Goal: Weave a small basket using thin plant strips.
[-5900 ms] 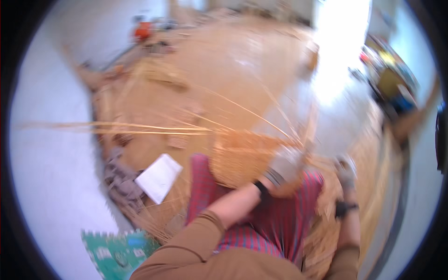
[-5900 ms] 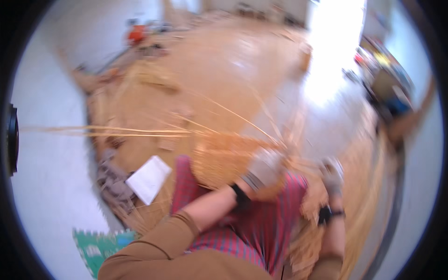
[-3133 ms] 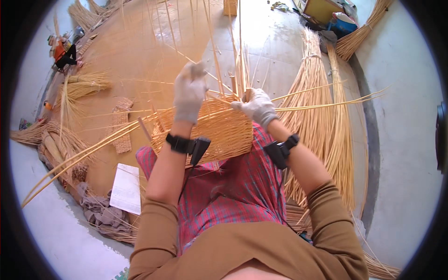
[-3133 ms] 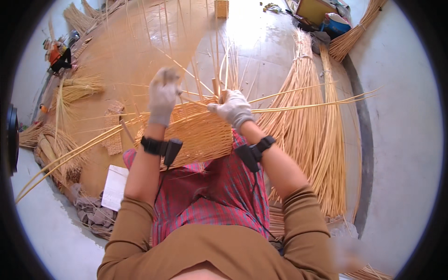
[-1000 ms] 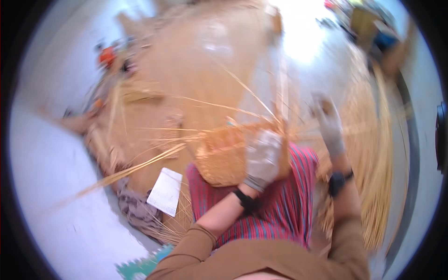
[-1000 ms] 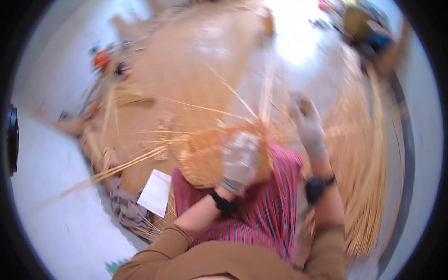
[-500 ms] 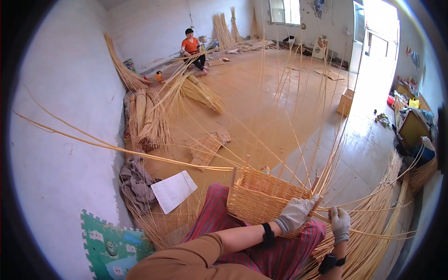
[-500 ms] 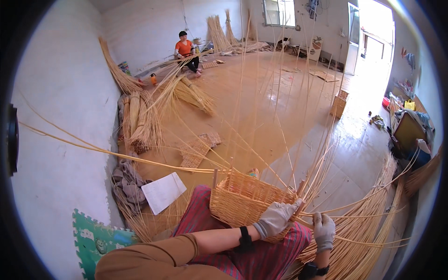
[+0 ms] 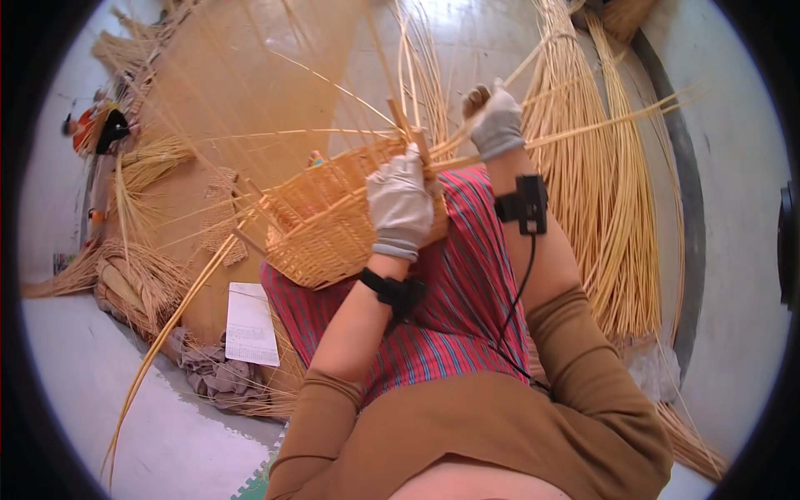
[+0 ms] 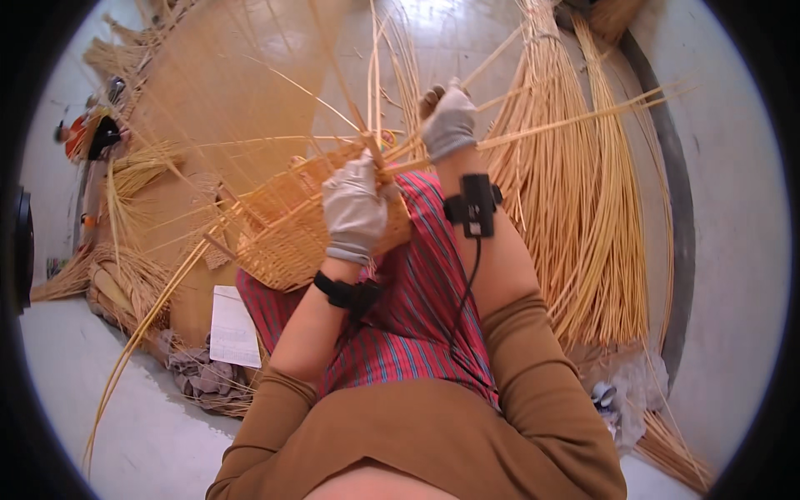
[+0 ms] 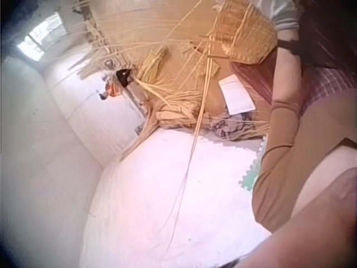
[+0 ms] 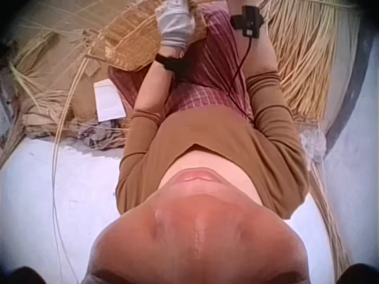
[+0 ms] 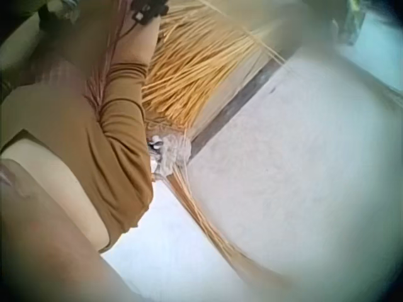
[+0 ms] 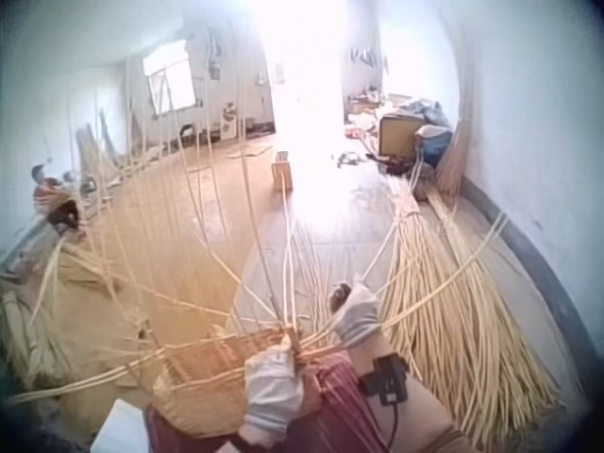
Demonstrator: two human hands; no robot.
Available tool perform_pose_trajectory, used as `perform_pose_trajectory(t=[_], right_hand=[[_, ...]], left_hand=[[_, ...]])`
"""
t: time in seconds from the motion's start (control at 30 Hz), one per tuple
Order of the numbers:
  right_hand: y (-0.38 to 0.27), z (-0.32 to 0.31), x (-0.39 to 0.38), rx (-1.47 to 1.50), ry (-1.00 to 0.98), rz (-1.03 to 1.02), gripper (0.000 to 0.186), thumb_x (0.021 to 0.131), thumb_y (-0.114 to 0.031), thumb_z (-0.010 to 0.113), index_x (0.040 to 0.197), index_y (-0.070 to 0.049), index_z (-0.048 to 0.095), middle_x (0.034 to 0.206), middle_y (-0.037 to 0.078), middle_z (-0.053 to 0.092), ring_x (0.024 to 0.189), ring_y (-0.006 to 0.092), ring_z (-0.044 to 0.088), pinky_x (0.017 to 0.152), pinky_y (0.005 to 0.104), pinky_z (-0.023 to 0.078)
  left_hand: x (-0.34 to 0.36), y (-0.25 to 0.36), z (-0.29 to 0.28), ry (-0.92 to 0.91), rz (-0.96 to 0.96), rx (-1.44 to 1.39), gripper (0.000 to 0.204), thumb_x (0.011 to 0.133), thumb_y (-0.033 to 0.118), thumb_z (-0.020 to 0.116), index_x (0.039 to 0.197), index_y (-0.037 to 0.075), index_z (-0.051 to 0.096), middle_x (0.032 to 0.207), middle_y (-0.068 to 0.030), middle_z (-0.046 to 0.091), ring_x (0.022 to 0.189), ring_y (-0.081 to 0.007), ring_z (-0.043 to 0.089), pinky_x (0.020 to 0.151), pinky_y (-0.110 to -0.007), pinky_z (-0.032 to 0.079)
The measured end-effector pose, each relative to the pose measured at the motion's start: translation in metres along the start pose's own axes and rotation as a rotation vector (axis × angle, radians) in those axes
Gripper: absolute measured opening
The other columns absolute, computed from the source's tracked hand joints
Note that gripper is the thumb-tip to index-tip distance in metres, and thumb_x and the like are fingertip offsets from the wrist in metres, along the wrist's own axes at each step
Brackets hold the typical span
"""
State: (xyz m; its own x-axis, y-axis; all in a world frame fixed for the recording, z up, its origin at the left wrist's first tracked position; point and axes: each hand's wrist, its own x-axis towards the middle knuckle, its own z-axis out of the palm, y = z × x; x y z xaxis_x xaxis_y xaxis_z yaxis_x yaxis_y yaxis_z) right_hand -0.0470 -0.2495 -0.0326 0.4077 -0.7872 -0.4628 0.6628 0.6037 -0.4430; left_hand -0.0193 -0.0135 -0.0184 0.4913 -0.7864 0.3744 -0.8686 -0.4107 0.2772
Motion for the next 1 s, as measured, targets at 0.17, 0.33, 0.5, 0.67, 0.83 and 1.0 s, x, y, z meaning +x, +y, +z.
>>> perform_pose_trajectory(t=[0.17, 0.33, 0.5, 0.67, 0.83, 1.0], right_hand=[[0.003, 0.000, -0.013, 0.000, -0.044, 0.036, 0.046, 0.112, -0.042, 0.051, 0.098, 0.002, 0.058, 0.080, 0.010, 0.060, 0.072, 0.0233, 0.061, 0.073, 0.0362, 0.058], [-0.001, 0.001, -0.025, -0.085, -0.060, -0.058, 0.044, 0.111, -0.039, 0.054, 0.102, 0.003, 0.057, 0.088, 0.012, 0.062, 0.079, 0.0247, 0.064, 0.079, 0.0373, 0.061], [-0.008, 0.006, -0.028, -0.064, 0.091, -0.071, 0.039, 0.110, -0.036, 0.056, 0.108, 0.002, 0.055, 0.102, 0.014, 0.061, 0.091, 0.0244, 0.064, 0.085, 0.0398, 0.059], [-0.012, 0.004, -0.010, -1.314, 0.037, -0.489, 0.034, 0.108, -0.034, 0.056, 0.105, -0.001, 0.062, 0.098, 0.012, 0.067, 0.089, 0.0262, 0.067, 0.082, 0.0407, 0.058], [0.034, -0.005, 0.066, -3.025, 0.078, -0.876, 0.026, 0.098, -0.029, 0.064, 0.111, -0.016, 0.082, 0.106, 0.005, 0.079, 0.102, 0.0237, 0.073, 0.083, 0.0460, 0.056], [0.079, 0.020, 0.117, -2.617, -0.336, -1.102, 0.025, 0.100, -0.031, 0.061, 0.111, -0.017, 0.078, 0.100, 0.000, 0.077, 0.093, 0.0191, 0.072, 0.078, 0.0381, 0.056]], left_hand=[[-0.005, -0.012, 0.003, 0.102, 0.064, 0.016, 0.079, 0.088, 0.042, 0.075, 0.152, 0.004, 0.048, 0.131, -0.0137, 0.062, 0.126, -0.0351, 0.058, 0.110, -0.050, 0.040], [-0.007, -0.013, 0.009, 0.116, -0.018, -0.062, 0.087, 0.089, 0.049, 0.076, 0.156, 0.005, 0.044, 0.148, -0.0163, 0.057, 0.138, -0.0348, 0.053, 0.117, -0.049, 0.037], [-0.007, -0.016, 0.011, 0.138, 0.011, -0.034, 0.087, 0.086, 0.050, 0.080, 0.154, 0.006, 0.048, 0.144, -0.0162, 0.060, 0.133, -0.0342, 0.057, 0.113, -0.048, 0.041], [-0.001, -0.015, 0.009, 0.032, -0.020, -0.023, 0.074, 0.084, 0.046, 0.081, 0.144, 0.010, 0.056, 0.124, -0.0128, 0.066, 0.117, -0.0340, 0.063, 0.099, -0.048, 0.045], [-0.003, -0.005, 0.010, 0.098, -0.025, -0.033, 0.057, 0.083, 0.033, 0.082, 0.132, 0.012, 0.062, 0.109, -0.0111, 0.065, 0.104, -0.0343, 0.063, 0.092, -0.048, 0.044], [-0.012, -0.004, 0.014, 0.194, -0.018, -0.077, 0.057, 0.081, 0.032, 0.082, 0.132, 0.010, 0.066, 0.113, -0.0114, 0.067, 0.107, -0.0349, 0.063, 0.098, -0.049, 0.043]])
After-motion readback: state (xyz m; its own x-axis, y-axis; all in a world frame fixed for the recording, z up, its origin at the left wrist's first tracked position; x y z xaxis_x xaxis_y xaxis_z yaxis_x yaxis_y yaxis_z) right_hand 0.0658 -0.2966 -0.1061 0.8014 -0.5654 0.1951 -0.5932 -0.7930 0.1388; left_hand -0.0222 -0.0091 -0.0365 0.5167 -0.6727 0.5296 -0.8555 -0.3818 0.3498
